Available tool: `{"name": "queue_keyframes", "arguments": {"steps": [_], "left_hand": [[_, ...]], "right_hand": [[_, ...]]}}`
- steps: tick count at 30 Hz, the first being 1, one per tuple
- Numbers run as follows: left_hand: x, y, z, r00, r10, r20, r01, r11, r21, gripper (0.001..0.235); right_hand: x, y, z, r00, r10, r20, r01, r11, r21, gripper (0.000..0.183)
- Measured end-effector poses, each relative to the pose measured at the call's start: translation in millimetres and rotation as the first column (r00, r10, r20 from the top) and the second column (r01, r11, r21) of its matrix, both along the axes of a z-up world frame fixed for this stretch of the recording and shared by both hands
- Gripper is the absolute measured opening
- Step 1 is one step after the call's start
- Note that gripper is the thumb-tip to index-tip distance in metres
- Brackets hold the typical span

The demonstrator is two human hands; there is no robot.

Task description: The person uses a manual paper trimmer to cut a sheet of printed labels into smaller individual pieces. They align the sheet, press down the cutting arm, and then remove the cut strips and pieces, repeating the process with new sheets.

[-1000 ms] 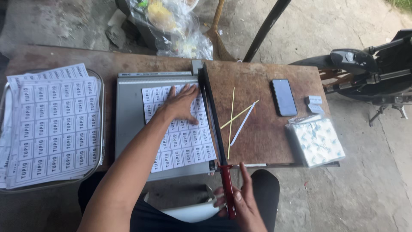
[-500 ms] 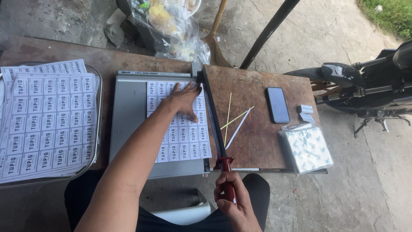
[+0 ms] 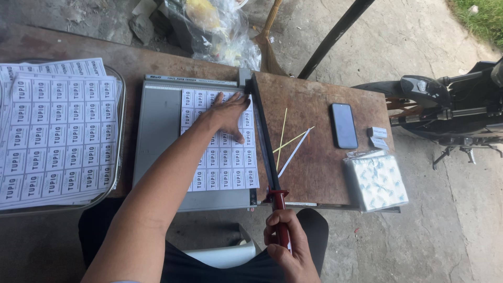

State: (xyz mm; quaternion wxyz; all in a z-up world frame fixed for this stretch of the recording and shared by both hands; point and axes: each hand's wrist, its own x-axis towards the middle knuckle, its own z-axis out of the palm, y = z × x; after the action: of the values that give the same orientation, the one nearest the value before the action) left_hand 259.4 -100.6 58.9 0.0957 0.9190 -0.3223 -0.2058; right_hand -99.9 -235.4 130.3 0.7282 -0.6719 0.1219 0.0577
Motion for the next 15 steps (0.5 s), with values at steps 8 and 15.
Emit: {"name": "queue_keyframes", "arguments": {"steps": [8, 15], "left_hand": [[-0.5, 0.6, 0.1, 1.000, 0.003, -0.001, -0.003, 1.000, -0.010, 0.145], [-12.3, -0.6, 5.5, 0.999, 0.035, -0.021, -0.035, 0.999, 0.004, 0.122]], "right_hand": [[-2.6, -0.7, -5.0, 1.000, 0.025, -0.003, -0.025, 0.999, -0.024, 0.046], [-8.2, -0.1, -21.2, 0.998, 0.057, 0.012, -0.057, 0.998, 0.014, 0.043]]}}
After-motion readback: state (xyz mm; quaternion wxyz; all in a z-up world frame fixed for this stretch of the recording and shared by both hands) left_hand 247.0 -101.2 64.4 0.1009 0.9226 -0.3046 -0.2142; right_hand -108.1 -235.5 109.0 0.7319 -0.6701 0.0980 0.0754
